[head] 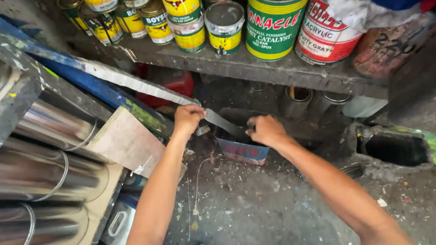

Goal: Cleaning a mixing table with a scraper and organizing paint cans for sealing and storage.

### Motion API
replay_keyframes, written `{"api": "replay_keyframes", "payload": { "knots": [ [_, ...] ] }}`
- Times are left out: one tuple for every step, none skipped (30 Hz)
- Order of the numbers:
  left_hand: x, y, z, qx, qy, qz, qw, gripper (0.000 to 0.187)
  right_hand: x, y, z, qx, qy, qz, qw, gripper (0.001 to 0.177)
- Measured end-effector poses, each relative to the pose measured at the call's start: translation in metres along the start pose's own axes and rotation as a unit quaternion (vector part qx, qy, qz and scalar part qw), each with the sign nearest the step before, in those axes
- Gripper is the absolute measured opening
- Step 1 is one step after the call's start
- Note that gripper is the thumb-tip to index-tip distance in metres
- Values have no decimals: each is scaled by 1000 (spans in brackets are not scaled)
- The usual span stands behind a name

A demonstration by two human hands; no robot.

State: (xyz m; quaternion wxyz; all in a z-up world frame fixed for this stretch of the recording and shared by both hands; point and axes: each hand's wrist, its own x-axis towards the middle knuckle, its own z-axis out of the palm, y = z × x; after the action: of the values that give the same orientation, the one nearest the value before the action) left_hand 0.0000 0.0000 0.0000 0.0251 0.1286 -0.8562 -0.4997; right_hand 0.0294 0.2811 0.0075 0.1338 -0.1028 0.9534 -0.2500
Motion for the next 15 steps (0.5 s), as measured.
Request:
{"api": "replay_keyframes", "payload": {
  "knots": [
    [1, -1, -1, 1, -2, -3, 1000, 21, -3, -12, -17, 1, -3, 2, 1000, 37],
    [3, -1, -2, -1, 3, 0, 1000, 21, -5, -23, -34, 35, 21, -38, 998, 34],
    [-2, -6, 0, -3, 6, -3, 1000, 21, -11, -34, -48, 69, 39, -75, 994, 32],
    [-5, -10, -2, -3, 3, -12, 1000, 21, -18, -38, -44, 69, 30, -71, 995, 32],
    [-2, -8, -4, 5, -2, -4, 1000, 21, -20, -44, -47, 69, 39, -70, 994, 31],
    [0, -5, -7, 13, -6, 5, 1000, 21, -23, -50, -51, 70, 49, -68, 994, 30],
    [-4, 0, -10, 13, -5, 8, 1000, 21, -13, -35, -35, 70, 51, -70, 994, 30],
    [-8, 5, -12, 11, -9, 8, 1000, 21, -2, -20, -19, 30, 36, -51, 998, 30],
    [-14, 8, -15, 11, -14, 7, 1000, 21, 7, -4, 1, -9, 18, -30, 999, 30],
    [-16, 11, -16, 14, -14, 7, 1000, 21, -5, -21, -20, -6, 18, -30, 999, 30],
    [-20, 11, -16, 4, -14, 8, 1000, 21, -19, -36, -40, 31, 25, -47, 998, 31],
    [-24, 12, -16, -6, -15, 9, 1000, 21, -32, -51, -59, 68, 32, -63, 995, 32],
    [-23, 4, -15, -6, -17, 4, 1000, 21, -30, -54, -58, 68, 27, -60, 995, 32],
    [-23, -3, -15, 1, -20, -2, 1000, 23, -30, -57, -57, 94, 38, -82, 992, 31],
    [-14, -2, -16, 8, -20, 3, 1000, 25, -25, -62, -63, 118, 58, -107, 986, 30]
  ]
}}
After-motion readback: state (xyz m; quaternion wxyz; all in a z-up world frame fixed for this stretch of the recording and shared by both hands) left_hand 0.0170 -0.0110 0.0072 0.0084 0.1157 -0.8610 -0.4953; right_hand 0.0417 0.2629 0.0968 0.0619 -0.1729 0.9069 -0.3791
